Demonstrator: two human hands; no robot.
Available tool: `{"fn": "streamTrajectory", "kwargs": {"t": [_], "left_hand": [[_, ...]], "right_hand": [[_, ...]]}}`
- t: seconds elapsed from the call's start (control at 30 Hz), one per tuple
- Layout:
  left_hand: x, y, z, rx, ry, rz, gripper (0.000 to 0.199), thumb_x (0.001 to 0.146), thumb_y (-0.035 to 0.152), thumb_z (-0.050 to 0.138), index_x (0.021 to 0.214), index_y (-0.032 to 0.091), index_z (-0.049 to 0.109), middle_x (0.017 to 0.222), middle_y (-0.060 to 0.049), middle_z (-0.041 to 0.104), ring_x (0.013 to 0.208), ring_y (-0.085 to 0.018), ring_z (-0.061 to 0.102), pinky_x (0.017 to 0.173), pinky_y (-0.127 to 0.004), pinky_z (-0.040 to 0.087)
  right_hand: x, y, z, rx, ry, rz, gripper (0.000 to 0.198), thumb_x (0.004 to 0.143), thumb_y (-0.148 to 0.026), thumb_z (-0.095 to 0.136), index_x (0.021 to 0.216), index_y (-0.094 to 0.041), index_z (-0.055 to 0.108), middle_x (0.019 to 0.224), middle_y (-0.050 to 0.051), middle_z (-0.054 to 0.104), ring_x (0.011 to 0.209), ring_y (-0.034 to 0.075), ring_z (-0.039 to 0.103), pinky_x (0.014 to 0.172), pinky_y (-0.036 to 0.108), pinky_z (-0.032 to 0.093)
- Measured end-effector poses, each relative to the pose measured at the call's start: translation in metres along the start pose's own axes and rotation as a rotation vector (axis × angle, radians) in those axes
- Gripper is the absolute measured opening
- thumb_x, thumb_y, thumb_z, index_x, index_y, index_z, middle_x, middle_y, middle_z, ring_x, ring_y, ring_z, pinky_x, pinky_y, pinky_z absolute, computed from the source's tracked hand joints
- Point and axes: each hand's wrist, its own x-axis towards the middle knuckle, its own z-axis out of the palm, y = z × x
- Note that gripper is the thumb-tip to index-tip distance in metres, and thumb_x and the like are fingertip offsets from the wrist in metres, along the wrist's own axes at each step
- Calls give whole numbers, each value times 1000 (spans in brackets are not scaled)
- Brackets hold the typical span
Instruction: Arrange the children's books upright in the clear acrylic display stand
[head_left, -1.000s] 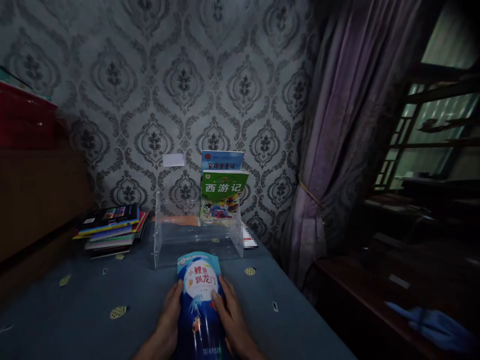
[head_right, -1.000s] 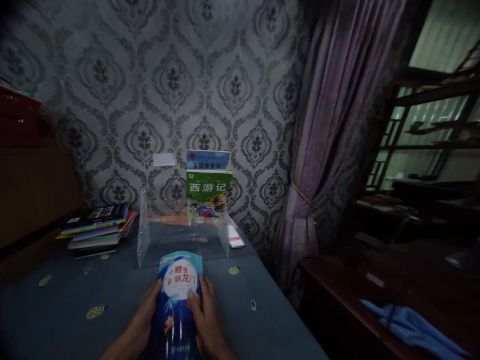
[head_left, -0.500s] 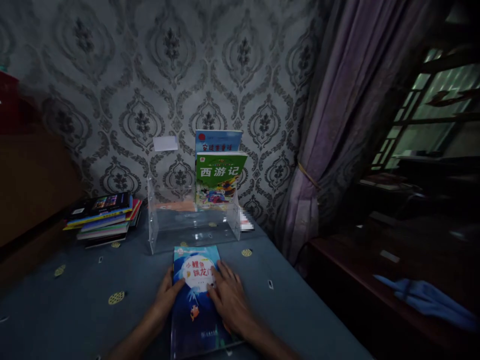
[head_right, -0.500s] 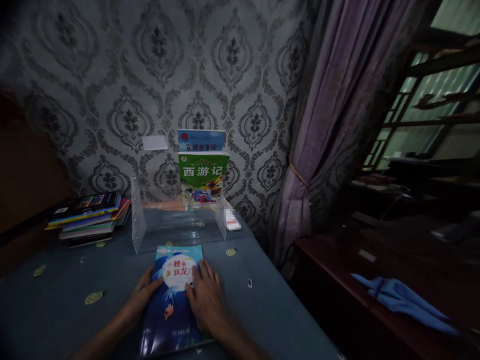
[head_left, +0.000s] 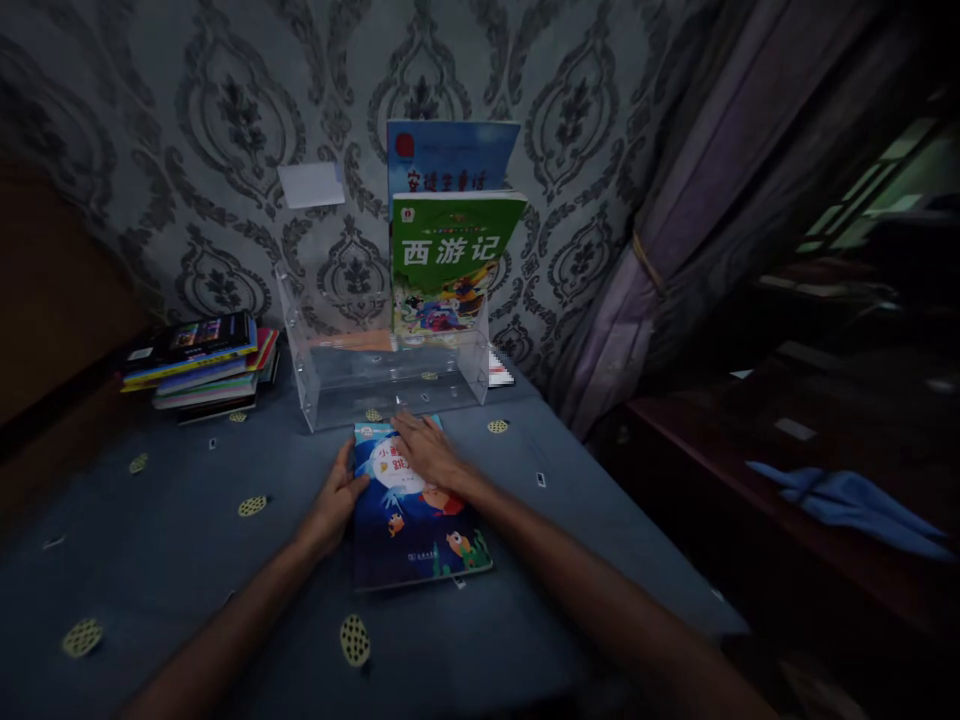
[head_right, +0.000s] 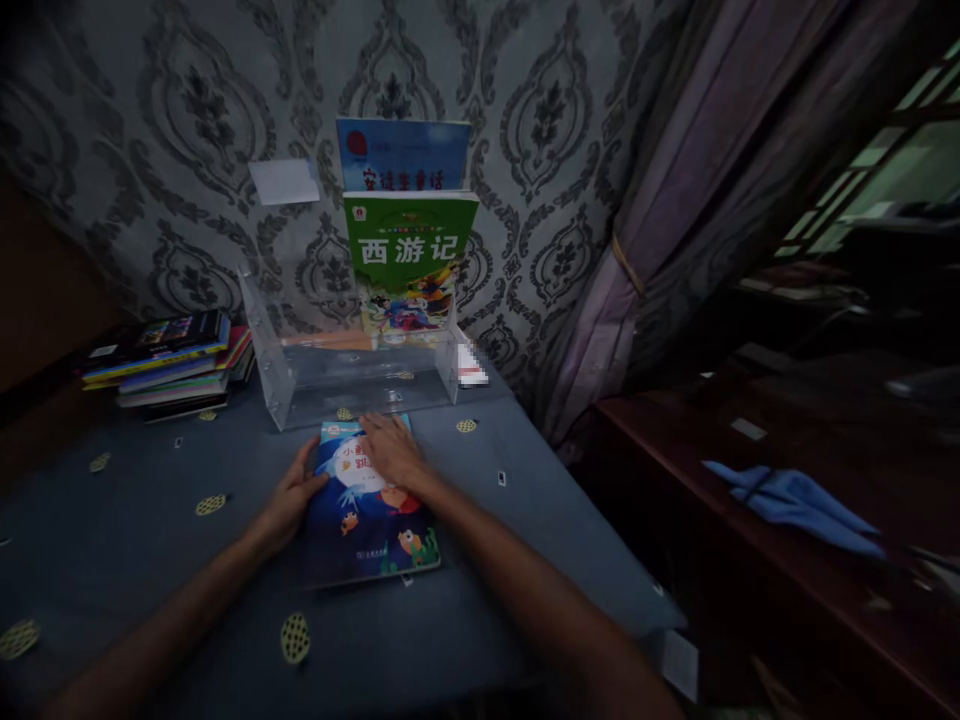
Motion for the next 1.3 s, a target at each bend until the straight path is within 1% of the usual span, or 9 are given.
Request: {"fn": "streamTrajectory", "kwargs": {"t": [0.2, 0.37, 0.47, 0.57, 0.67, 0.77, 0.87, 1.07, 1.3], "left_hand": [[-3, 6, 2, 24, -23, -24, 93, 75, 13, 71, 154, 26, 25, 99, -3, 73, 70, -17, 68, 71, -29, 57], [0, 11, -12, 232, -45, -10, 87, 73, 19, 76, 151, 21, 36, 78, -1, 70, 70, -21, 69, 70, -30, 57], [4, 23, -21, 636, -63, 82, 64, 75, 25, 77, 135, 21, 56, 76, -3, 70, 84, -29, 71, 81, -35, 54], [11, 36, -20, 1238, -37, 293, 33, 87, 30, 64, 119, 20, 64, 101, -10, 72, 105, -33, 65, 94, -41, 47], [22, 39, -16, 1577, -55, 485, 30, 94, 29, 51, 118, 15, 63, 125, -18, 63, 119, -35, 57, 101, -46, 43], [34, 29, -19, 1585, -95, 623, 39, 95, 24, 43, 128, 7, 56, 143, -23, 50, 135, -34, 44, 111, -46, 34], [32, 14, -26, 1558, -96, 628, 48, 97, 27, 40, 139, 7, 46, 152, -21, 41, 144, -31, 33, 116, -47, 27], [-23, -9, -29, 1534, -239, 596, 65, 97, 52, 43, 151, 16, 35, 161, -14, 25, 151, -31, 15, 120, -53, 13], [-51, -20, -23, 1230, -196, 525, 72, 87, 60, 56, 146, 20, 46, 159, -12, 32, 150, -34, 18, 121, -52, 6]], "right_hand": [[-32, 32, 1, -30, 41, 150, 56, 102, -33, 33, 150, -5, 36, 159, 18, 31, 149, 25, 25, 120, 45, 22], [-59, 32, 13, -46, 49, 102, 58, 101, -40, 33, 150, -8, 35, 160, 18, 27, 148, 26, 27, 119, 46, 23], [-64, 32, 16, -28, 54, 73, 60, 101, -42, 33, 151, -10, 34, 161, 17, 26, 148, 27, 26, 119, 47, 23], [-63, 32, 15, -13, 56, 68, 61, 101, -43, 34, 152, -10, 34, 161, 17, 26, 148, 27, 26, 120, 47, 22], [-60, 31, 10, -6, 34, 62, 61, 101, -43, 34, 151, -7, 35, 160, 18, 27, 148, 27, 26, 120, 45, 22], [-58, 30, 6, 2, -1, 52, 62, 101, -41, 35, 150, -3, 35, 160, 21, 26, 149, 28, 23, 121, 43, 21], [-56, 31, 4, 8, -3, 48, 61, 101, -40, 36, 149, -2, 36, 160, 21, 26, 149, 27, 23, 121, 42, 20], [-63, 24, 5, 3, 51, 87, 55, 101, -36, 35, 148, -9, 40, 160, 17, 28, 147, 28, 29, 120, 47, 22], [-114, -3, 11, 11, 114, 68, 53, 102, -38, 33, 147, -12, 45, 157, 15, 37, 146, 31, 30, 118, 51, 28]]}}
